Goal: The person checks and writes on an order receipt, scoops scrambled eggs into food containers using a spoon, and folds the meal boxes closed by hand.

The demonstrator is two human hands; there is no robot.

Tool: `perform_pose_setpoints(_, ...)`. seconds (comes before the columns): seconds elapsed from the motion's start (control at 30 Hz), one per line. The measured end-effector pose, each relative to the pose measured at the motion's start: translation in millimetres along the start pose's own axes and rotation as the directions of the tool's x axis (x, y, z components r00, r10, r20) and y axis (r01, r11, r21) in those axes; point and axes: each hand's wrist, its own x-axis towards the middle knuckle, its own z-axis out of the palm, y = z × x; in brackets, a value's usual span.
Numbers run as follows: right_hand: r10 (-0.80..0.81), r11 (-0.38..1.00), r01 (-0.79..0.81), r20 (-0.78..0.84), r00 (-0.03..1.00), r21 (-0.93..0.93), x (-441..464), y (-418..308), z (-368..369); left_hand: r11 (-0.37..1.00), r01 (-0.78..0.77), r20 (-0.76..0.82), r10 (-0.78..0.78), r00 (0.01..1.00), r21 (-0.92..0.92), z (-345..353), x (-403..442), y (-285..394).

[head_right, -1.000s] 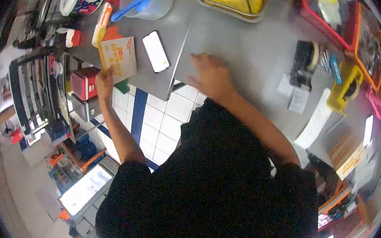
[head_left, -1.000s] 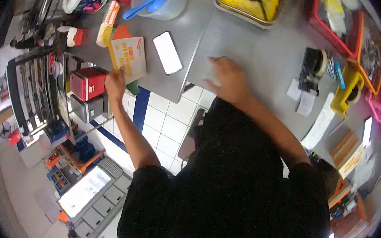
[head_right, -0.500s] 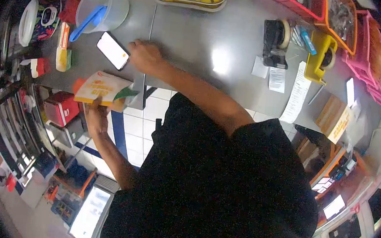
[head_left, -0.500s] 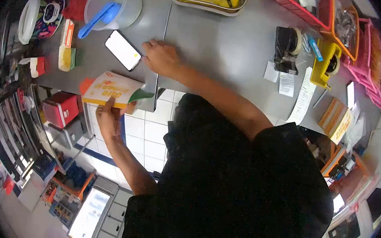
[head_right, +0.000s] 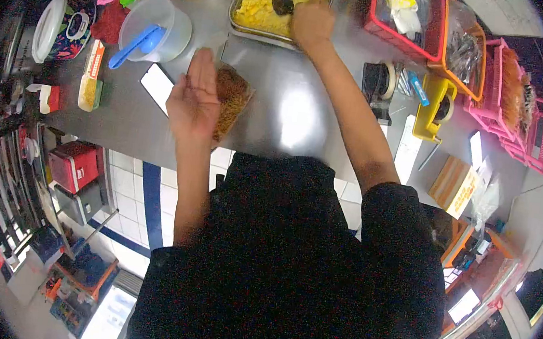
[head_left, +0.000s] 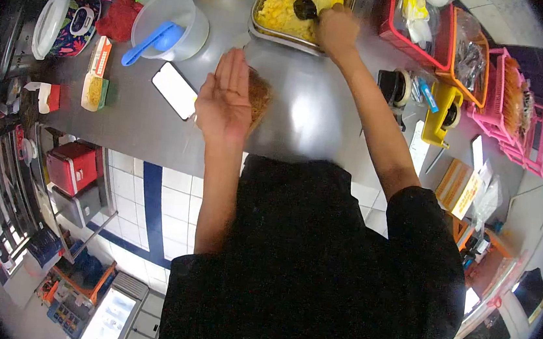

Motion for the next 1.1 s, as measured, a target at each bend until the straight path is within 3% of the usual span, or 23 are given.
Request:
perform_pose_setpoints(0.03,-0.017,0.999,0.018,0.009,1.0,-0.041,4,-1,6,1.0,0.026,0.044,-0.026,0.999,0.008,9,1,-3)
perform_pose_setpoints(0.07,-0.106,0.994,0.104,-0.131,0.986,-0.02,5,3,11,0.999,0.05,0.085,-0.052,0.995,0.016,18,0,-3)
perform_pose_setpoints(0.1,-0.094,0.995,0.095,-0.13,0.987,0.003,10,7,9,0.997,0.074,0.126,-0.077,0.989,0.025,22,1,-2)
perform_pose_setpoints(0.17,-0.068,0.996,0.074,-0.121,0.99,0.049,14,16,8,0.971,0.16,0.185,-0.193,0.964,0.179,16,-2,-1)
perform_pose_setpoints(0.23,-0.135,0.991,0.133,-0.103,0.985,-0.024,18,30,-1,0.9,0.234,0.22,-0.329,0.918,0.367,3,-2,-9)
perform_pose_setpoints(0.37,-0.147,0.987,0.145,-0.018,0.989,-0.071,26,36,-20,0.814,0.416,0.152,-0.509,0.847,0.406,-9,13,-46)
perform_pose_setpoints(0.43,-0.292,0.955,0.291,-0.014,0.956,-0.052,30,49,-10,0.808,0.453,0.142,-0.534,0.833,0.378,-8,24,-66)
perform_pose_setpoints(0.57,-0.423,0.902,0.422,0.007,0.906,-0.09,49,50,-9,0.87,0.405,0.125,-0.452,0.883,0.281,-13,47,-100)
perform_pose_setpoints(0.67,-0.404,0.875,0.394,0.024,0.915,-0.28,59,41,-14,0.877,0.326,0.025,-0.357,0.934,0.353,9,52,-109)
perform_pose_setpoints(0.77,-0.362,0.852,0.361,0.072,0.929,-0.379,70,40,-6,0.88,0.27,0.039,-0.309,0.95,0.39,18,57,-112)
perform_pose_setpoints(0.87,-0.493,0.725,0.467,0.092,0.865,-0.506,76,51,11,0.869,0.213,0.052,-0.263,0.963,0.446,8,59,-118)
perform_pose_setpoints(0.93,-0.264,0.855,0.419,0.44,0.858,-0.305,83,31,-17,0.825,0.17,0.028,-0.219,0.975,0.538,9,56,-118)
perform_pose_setpoints(1.0,-0.247,0.871,0.41,0.479,0.842,-0.27,84,28,-19,0.757,0.125,0.012,-0.173,0.985,0.641,11,56,-118)
perform_pose_setpoints(1.07,-0.438,0.782,0.485,0.209,0.874,-0.39,77,39,4,0.657,0.08,0.002,-0.123,0.992,0.75,11,60,-117)
perform_pose_setpoints(1.1,-0.469,0.771,0.512,0.205,0.859,-0.379,74,40,9,0.593,0.046,0.008,-0.088,0.996,0.804,3,65,-121)
